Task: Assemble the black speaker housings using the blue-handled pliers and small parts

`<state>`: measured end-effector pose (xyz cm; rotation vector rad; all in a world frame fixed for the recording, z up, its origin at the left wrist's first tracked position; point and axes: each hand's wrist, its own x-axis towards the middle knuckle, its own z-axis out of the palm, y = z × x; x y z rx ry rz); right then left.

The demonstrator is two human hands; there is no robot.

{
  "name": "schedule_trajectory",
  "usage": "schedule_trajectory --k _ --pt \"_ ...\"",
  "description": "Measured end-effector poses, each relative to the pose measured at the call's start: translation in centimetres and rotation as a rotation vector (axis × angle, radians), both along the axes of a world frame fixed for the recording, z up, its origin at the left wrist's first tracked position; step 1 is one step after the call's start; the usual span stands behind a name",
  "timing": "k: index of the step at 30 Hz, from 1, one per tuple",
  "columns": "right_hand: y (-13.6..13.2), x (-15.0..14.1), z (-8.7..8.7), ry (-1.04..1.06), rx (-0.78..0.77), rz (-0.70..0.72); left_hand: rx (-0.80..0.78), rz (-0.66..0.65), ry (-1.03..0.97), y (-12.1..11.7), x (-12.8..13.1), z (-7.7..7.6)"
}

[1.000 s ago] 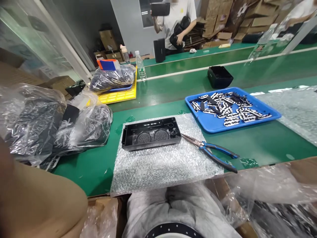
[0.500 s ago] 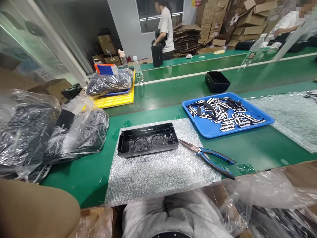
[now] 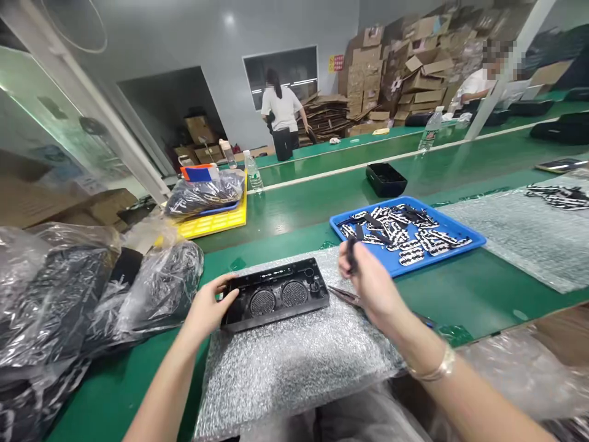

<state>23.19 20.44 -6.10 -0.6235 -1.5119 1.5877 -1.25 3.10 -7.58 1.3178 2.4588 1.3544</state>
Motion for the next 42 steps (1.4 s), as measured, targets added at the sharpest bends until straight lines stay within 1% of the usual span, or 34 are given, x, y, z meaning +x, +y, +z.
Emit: schedule_trajectory --k 2,3,4,5,7,8,10,11,14,16,18,20,23,25,28,32,34,36,38,39,41,42 --pt "-0.8 -0.7 0.5 -0.022 0.058 0.050 0.083 0.059 0.101 -1.1 2.0 -2.0" --pt "-1.4 -0.9 0.8 -0.051 0.120 0.086 0.128 0.093 0.157 -1.9 3.4 -2.9" --pt "-2.1 -1.0 1.2 -0.092 0.205 0.128 0.197 0.131 0.253 -2.8 4.8 -3.6" --pt "-2.8 -1.1 1.5 -0.143 0.301 0.178 0.274 0.149 0.418 -3.7 6.1 -4.2" --pt "-4.3 -0.9 2.1 -0.260 0.474 0.291 0.338 0.160 0.619 -5.3 8.4 -5.1" --pt "-5.0 -0.8 2.3 -0.315 0.531 0.349 0.340 0.161 0.672 -5.9 9.3 -5.4" --pt "-6.0 -0.8 2.1 -0.403 0.626 0.443 0.304 0.168 0.675 -6.6 10.4 -5.7" --pt "-6.3 -0.9 1.7 -0.419 0.678 0.464 0.287 0.168 0.667 -6.8 10.7 -5.7" --pt "-6.6 -1.5 0.4 -0.385 0.838 0.456 0.260 0.162 0.645 -7.1 11.1 -5.5" --pt "-6.5 -2.0 -0.2 -0.374 0.891 0.434 0.234 0.153 0.625 -7.2 11.3 -5.3" --pt "-6.4 -2.4 -0.4 -0.407 0.891 0.424 0.210 0.148 0.611 -7.4 11.5 -5.1" --pt "-6.2 -2.6 -0.2 -0.452 0.869 0.425 0.193 0.133 0.600 -7.6 11.4 -4.8" --pt "-6.1 -2.9 0.2 -0.506 0.828 0.436 0.187 0.057 0.544 -7.9 11.0 -4.3" --pt "-6.0 -3.1 0.4 -0.541 0.794 0.432 0.211 0.006 0.505 -8.0 10.5 -3.8" --pt "-5.8 -3.4 0.4 -0.595 0.736 0.432 0.265 0.002 0.480 -7.7 9.9 -2.9" --pt "-5.6 -3.6 0.7 -0.629 0.686 0.448 0.266 0.048 0.442 -5.9 9.1 -0.7" --pt "-5.5 -3.6 0.9 -0.626 0.683 0.467 0.201 -0.007 0.384 -4.5 8.8 0.6" --pt "-5.4 -3.6 1.1 -0.618 0.685 0.484 0.100 -0.125 0.259 -3.3 8.5 1.6" --pt "-5.2 -3.7 1.1 -0.610 0.681 0.503 0.015 -0.224 0.110 -2.5 8.4 2.1" --pt "-5.1 -3.6 1.1 -0.602 0.670 0.510 -0.002 -0.243 0.055 -2.3 8.3 2.1" --pt "-4.7 -3.5 1.1 -0.577 0.627 0.488 -0.006 -0.240 0.004 -2.0 8.3 2.0" --pt "-4.5 -3.3 1.1 -0.563 0.608 0.442 -0.003 -0.231 -0.003 -2.0 8.3 1.9"
